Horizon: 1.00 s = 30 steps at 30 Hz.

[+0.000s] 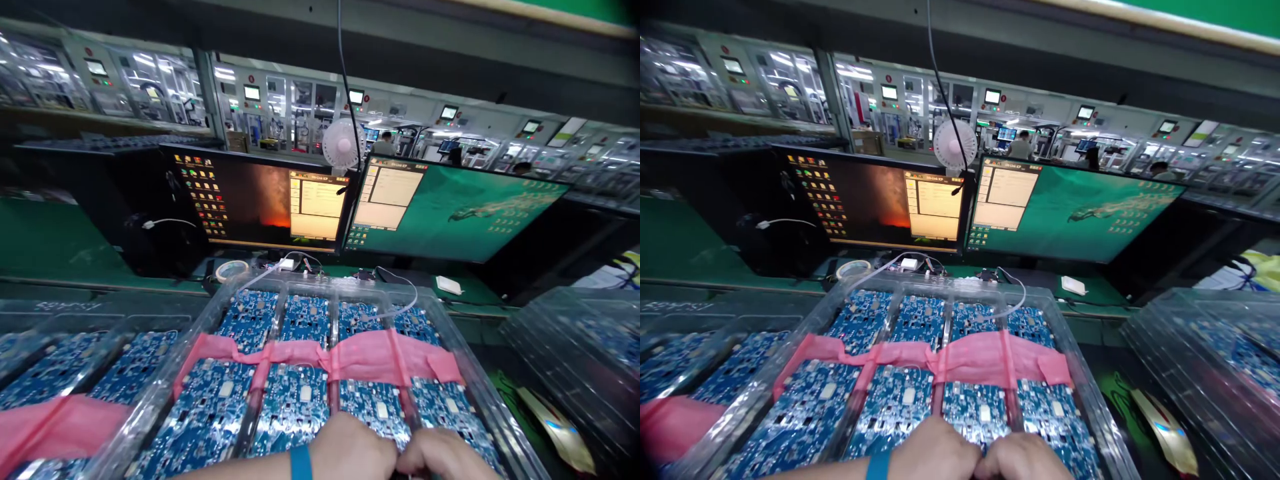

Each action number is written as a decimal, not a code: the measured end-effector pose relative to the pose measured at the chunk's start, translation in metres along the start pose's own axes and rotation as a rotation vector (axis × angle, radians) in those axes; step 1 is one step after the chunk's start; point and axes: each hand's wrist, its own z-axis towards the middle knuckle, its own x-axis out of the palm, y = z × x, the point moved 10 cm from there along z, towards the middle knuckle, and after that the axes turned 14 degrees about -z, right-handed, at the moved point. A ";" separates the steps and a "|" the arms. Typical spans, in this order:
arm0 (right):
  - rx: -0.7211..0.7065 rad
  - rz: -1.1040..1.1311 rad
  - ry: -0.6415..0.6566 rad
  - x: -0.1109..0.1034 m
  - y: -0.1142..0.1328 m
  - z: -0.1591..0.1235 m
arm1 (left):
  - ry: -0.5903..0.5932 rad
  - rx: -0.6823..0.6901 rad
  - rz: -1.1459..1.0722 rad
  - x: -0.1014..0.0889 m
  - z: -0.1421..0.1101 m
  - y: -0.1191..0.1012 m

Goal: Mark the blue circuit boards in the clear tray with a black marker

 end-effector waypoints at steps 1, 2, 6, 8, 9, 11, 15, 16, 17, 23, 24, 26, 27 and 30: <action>-0.029 -0.009 0.013 0.003 0.003 0.001 | -0.006 -0.001 0.001 -0.003 -0.001 0.000; -0.063 -0.024 0.041 0.006 0.006 0.003 | -0.013 -0.004 0.001 -0.006 -0.002 0.000; -0.152 -0.048 0.159 0.004 0.021 0.005 | -0.068 -0.031 -0.057 -0.020 -0.009 0.004; -0.041 0.037 0.019 -0.024 0.010 0.007 | -0.137 -0.050 -0.149 -0.033 -0.013 0.007; 0.068 0.110 -0.075 -0.039 -0.004 0.008 | -0.178 -0.065 -0.200 -0.040 -0.016 0.010; 0.341 0.240 -0.228 -0.060 -0.045 0.008 | -0.241 -0.088 -0.271 -0.050 -0.019 0.018; 0.667 0.242 -0.327 -0.063 -0.114 0.025 | -0.314 -0.101 -0.199 -0.056 -0.015 0.036; 0.672 0.249 -0.323 -0.058 -0.124 0.035 | -0.336 -0.113 -0.165 -0.056 -0.014 0.042; 0.666 0.266 -0.318 -0.051 -0.133 0.044 | -0.353 -0.130 -0.137 -0.055 -0.013 0.048; 0.656 0.375 -0.301 -0.014 -0.157 0.074 | -0.321 -0.166 -0.113 -0.045 -0.009 0.064; 0.670 0.391 -0.305 -0.011 -0.160 0.075 | -0.321 -0.168 -0.115 -0.045 -0.009 0.064; 0.695 0.420 -0.314 -0.005 -0.166 0.076 | -0.319 -0.173 -0.119 -0.046 -0.009 0.064; 0.705 0.434 -0.315 -0.003 -0.168 0.075 | -0.316 -0.176 -0.120 -0.046 -0.009 0.065; 0.725 0.469 -0.317 -0.001 -0.172 0.074 | -0.293 -0.180 -0.127 -0.044 -0.007 0.065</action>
